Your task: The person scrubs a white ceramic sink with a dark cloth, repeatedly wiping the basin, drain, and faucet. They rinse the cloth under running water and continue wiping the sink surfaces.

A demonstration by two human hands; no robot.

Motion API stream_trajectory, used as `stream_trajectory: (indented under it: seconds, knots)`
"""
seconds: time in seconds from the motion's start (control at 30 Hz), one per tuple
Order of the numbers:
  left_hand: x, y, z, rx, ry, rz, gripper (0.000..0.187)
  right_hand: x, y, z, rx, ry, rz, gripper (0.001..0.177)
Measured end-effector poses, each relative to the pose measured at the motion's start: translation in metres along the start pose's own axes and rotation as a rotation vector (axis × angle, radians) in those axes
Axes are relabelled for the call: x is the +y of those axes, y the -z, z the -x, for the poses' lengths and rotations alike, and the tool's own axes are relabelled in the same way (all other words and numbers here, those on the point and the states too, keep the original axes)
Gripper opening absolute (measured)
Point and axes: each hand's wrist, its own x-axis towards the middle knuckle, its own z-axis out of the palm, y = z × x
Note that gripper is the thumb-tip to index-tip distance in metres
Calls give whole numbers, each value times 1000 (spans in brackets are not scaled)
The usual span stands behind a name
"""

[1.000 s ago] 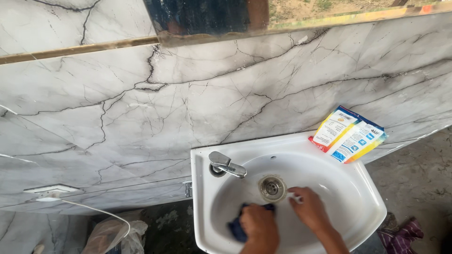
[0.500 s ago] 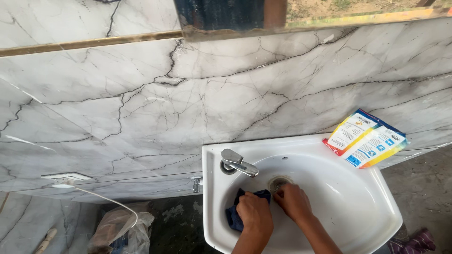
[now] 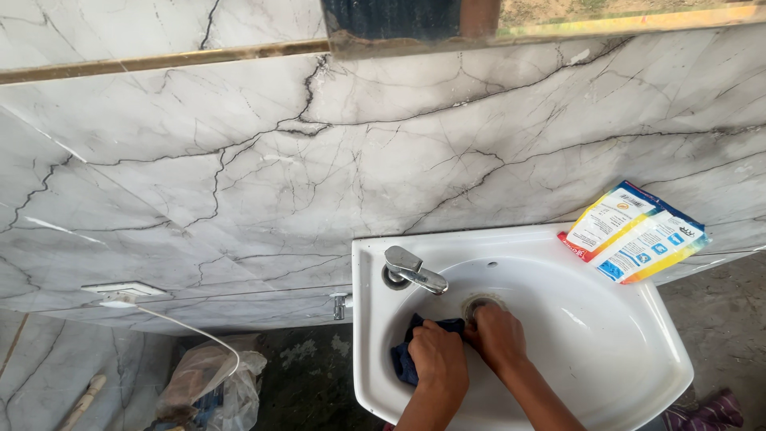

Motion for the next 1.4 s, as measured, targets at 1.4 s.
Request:
stream_trajectory:
  seconds: [1.4]
  knots:
    - [125, -32, -37, 337, -684, 623, 42, 160, 41, 33, 371, -441, -316, 26]
